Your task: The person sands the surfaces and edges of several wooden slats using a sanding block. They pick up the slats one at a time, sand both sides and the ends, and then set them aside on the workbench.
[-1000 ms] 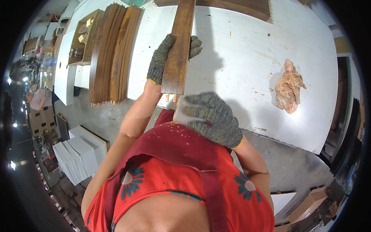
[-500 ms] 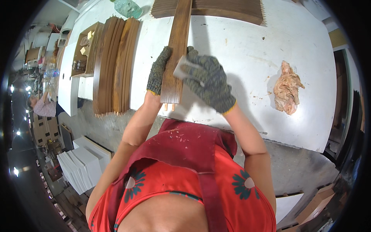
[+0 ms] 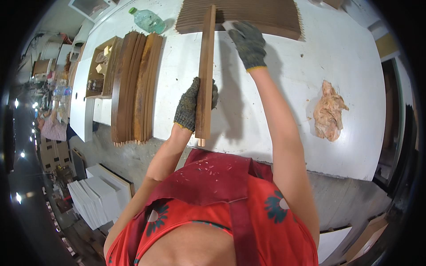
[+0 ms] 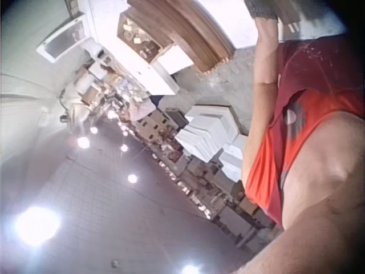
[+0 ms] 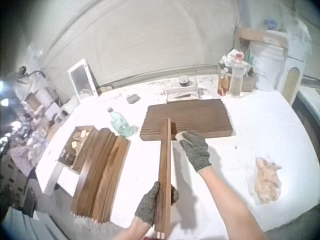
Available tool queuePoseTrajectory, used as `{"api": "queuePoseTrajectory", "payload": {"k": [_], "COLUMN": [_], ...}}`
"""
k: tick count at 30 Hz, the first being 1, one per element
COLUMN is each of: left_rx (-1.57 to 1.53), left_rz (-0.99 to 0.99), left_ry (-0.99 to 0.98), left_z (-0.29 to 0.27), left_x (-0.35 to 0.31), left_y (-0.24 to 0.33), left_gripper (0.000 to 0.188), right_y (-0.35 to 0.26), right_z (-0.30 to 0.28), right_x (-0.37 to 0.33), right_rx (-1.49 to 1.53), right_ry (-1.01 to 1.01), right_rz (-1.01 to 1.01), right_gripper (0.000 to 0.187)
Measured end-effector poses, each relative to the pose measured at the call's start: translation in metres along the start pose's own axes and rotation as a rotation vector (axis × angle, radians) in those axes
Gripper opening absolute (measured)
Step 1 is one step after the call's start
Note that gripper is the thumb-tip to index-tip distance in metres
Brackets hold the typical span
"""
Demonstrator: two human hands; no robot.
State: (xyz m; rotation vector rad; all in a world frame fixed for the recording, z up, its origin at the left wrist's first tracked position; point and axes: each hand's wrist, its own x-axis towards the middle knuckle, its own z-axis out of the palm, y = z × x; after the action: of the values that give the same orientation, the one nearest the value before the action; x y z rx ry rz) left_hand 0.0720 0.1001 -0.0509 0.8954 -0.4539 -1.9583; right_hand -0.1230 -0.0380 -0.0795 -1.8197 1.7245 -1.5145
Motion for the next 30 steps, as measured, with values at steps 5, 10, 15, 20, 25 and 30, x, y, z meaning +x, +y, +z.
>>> {"api": "queuePoseTrajectory", "payload": {"k": [5,10,15,20,25,30], "left_rx": [-0.473,-0.593,-0.411,-0.403,-0.374,-0.312], "left_rz": [-0.097,-0.054,0.061,0.113,0.117,0.115], "left_ry": [-0.278,-0.419,-0.28,-0.187,-0.21,-0.076], "left_z": [-0.024,-0.008,0.002,0.015,0.016,0.029], "left_x": [-0.006,-0.01,-0.01,-0.009,-0.006,-0.015], "left_y": [-0.007,0.005,0.013,0.006,0.006,-0.005], "left_gripper": [0.052,0.066,0.063,0.055,0.055,0.056], "right_y": [-0.033,-0.074,-0.141,-0.168,-0.16,-0.148], "right_z": [-0.048,-0.084,-0.112,-0.108,-0.116,-0.134], "right_x": [-0.083,-0.159,-0.171,-0.16,-0.164,-0.165], "right_rx": [0.228,0.512,0.351,0.178,0.036,0.012], "right_ry": [-0.116,-0.196,-0.39,-0.477,-0.563,-0.552], "right_rz": [0.137,0.397,0.013,-0.434,-0.598,-0.61], "right_gripper": [0.033,0.036,0.042,0.032,0.031,0.029]}}
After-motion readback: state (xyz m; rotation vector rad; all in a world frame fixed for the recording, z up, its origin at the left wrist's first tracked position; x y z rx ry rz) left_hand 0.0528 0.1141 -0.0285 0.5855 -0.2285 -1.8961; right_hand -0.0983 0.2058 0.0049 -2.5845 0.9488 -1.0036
